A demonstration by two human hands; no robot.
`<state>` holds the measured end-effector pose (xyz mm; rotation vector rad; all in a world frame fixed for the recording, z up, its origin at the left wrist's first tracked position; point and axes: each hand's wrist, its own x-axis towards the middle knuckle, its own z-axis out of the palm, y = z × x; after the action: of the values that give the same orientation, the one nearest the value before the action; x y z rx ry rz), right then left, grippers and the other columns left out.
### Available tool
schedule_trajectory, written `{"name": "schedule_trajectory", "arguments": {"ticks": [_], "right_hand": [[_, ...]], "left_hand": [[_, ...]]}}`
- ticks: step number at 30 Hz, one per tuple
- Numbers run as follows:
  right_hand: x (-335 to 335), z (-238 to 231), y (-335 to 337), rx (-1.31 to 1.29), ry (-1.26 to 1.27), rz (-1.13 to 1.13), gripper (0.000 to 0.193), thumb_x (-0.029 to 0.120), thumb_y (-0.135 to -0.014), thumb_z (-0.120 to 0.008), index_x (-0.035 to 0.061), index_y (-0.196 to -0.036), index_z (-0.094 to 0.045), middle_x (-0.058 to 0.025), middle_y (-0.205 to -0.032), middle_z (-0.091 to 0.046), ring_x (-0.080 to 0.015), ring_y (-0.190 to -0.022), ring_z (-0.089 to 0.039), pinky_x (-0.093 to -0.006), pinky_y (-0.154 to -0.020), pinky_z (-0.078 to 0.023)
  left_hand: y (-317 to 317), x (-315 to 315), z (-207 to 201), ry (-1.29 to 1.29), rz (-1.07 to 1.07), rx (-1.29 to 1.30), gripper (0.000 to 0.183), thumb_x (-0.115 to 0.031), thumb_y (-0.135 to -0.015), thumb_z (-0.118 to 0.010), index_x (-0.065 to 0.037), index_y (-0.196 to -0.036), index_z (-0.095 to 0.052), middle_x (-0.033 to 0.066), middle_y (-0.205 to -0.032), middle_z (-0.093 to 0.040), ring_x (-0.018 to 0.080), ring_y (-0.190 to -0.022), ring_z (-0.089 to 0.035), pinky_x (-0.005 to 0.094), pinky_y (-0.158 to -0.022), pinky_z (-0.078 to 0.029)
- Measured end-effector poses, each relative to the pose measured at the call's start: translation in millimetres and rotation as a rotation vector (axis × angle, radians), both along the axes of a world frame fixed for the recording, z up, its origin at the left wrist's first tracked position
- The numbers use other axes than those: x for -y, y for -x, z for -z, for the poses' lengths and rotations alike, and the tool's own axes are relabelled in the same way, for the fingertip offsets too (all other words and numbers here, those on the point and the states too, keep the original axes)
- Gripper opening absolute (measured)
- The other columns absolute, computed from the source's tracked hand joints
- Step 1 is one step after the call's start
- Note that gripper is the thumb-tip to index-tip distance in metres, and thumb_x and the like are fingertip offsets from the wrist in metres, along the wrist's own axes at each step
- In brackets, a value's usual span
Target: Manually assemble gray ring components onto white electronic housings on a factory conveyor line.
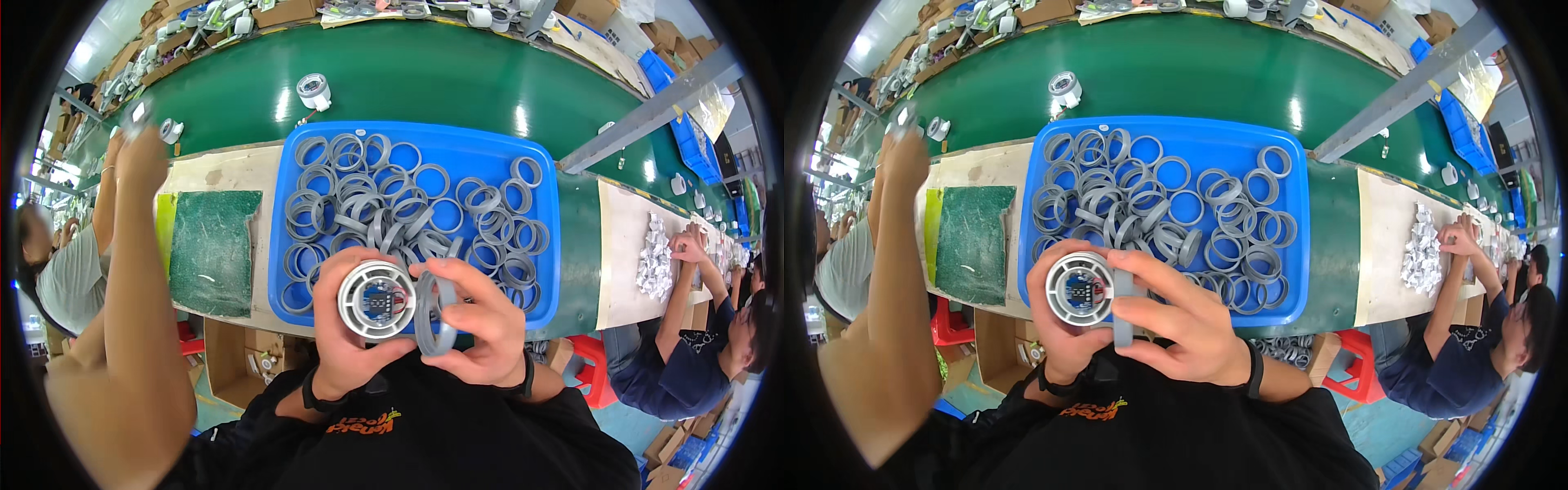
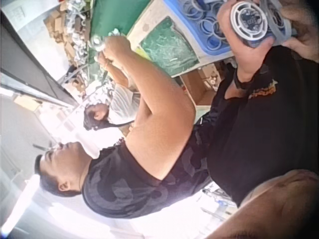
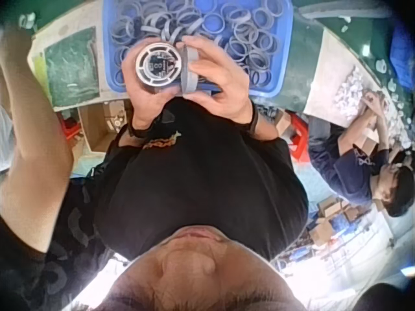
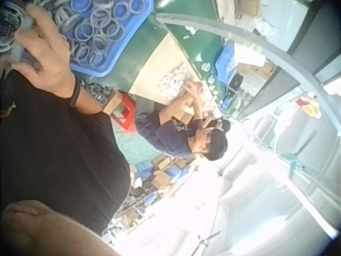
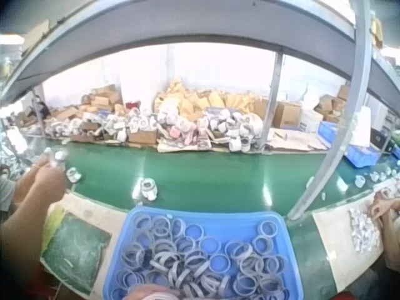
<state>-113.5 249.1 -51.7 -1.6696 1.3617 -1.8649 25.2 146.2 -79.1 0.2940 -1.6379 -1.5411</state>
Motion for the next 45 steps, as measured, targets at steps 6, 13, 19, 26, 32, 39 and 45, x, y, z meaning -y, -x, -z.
{"name": "schedule_trajectory", "arguments": {"ticks": [6,13,19,26,32,39,45], "right_hand": [[7.7,-0.2,-6.3,-0.388,-0.230,0.138,0.050,0.001,-0.062,-0.075,0.0077,-0.110,-0.061,-0.0179,-0.125,-0.054,-0.0363,-0.103,-0.061,-0.0353,-0.070,-0.055],[10.5,5.0,23.4,-0.032,-0.355,-0.033,0.065,0.015,-0.072,-0.074,0.0027,-0.129,-0.048,-0.0187,-0.132,-0.050,-0.0335,-0.118,-0.053,-0.0393,-0.098,-0.044],[23.9,18.6,27.1,0.258,-0.456,-0.183,0.032,0.012,-0.088,-0.044,-0.0026,-0.115,-0.051,-0.0117,-0.104,-0.057,-0.0178,-0.092,-0.057,-0.0305,-0.082,-0.045],[21.2,8.2,23.2,0.538,-0.319,-0.391,0.046,0.037,-0.098,-0.038,-0.0010,-0.122,-0.046,-0.0104,-0.118,-0.051,-0.0179,-0.114,-0.048,-0.0312,-0.099,-0.035],[14.3,-19.7,-10.9,-0.157,0.113,-0.005,0.039,0.018,-0.070,-0.071,0.0035,-0.104,-0.060,-0.0160,-0.112,-0.059,-0.0365,-0.107,-0.057,-0.0425,-0.086,-0.050],[25.7,8.5,-11.9,-0.015,-0.007,0.117,0.027,0.008,-0.069,-0.067,0.0039,-0.095,-0.063,-0.0139,-0.106,-0.063,-0.0365,-0.112,-0.057,-0.0428,-0.089,-0.049],[29.8,7.4,-3.6,-0.163,0.022,0.142,0.028,0.008,-0.071,-0.066,0.0004,-0.097,-0.059,-0.0152,-0.105,-0.063,-0.0366,-0.107,-0.058,-0.0411,-0.089,-0.049]], "left_hand": [[10.8,-3.7,6.3,0.699,-0.410,0.391,0.075,-0.012,-0.055,-0.083,-0.001,-0.121,-0.047,0.0205,-0.113,-0.050,0.0366,-0.098,-0.054,0.0412,-0.080,-0.048],[18.2,5.2,-3.6,0.698,-0.125,0.404,0.063,-0.018,-0.056,-0.082,0.000,-0.110,-0.055,0.0173,-0.113,-0.053,0.0374,-0.106,-0.052,0.0469,-0.085,-0.042],[29.8,-6.1,-9.8,0.837,-0.023,0.361,0.064,-0.013,-0.053,-0.081,0.002,-0.110,-0.056,0.0164,-0.114,-0.055,0.0341,-0.113,-0.047,0.0447,-0.091,-0.035],[26.0,6.3,-23.1,0.940,-0.022,0.281,0.062,-0.052,-0.073,-0.067,0.003,-0.102,-0.061,0.0138,-0.104,-0.060,0.0325,-0.107,-0.052,0.0465,-0.093,-0.033],[15.1,-9.4,1.3,0.388,-0.149,0.024,0.067,-0.060,-0.087,-0.042,0.004,-0.096,-0.060,0.0154,-0.088,-0.062,0.0284,-0.086,-0.061,0.0358,-0.077,-0.044],[32.8,-19.6,-2.2,0.073,-0.315,0.140,0.054,-0.048,-0.092,-0.029,0.000,-0.086,-0.052,0.0069,-0.076,-0.052,0.0127,-0.067,-0.048,0.0270,-0.057,-0.036],[36.1,1.0,-10.7,-0.066,-0.030,0.196,0.047,-0.035,-0.094,-0.026,0.002,-0.094,-0.055,0.0097,-0.083,-0.056,0.0170,-0.076,-0.053,0.0302,-0.067,-0.041]]}}
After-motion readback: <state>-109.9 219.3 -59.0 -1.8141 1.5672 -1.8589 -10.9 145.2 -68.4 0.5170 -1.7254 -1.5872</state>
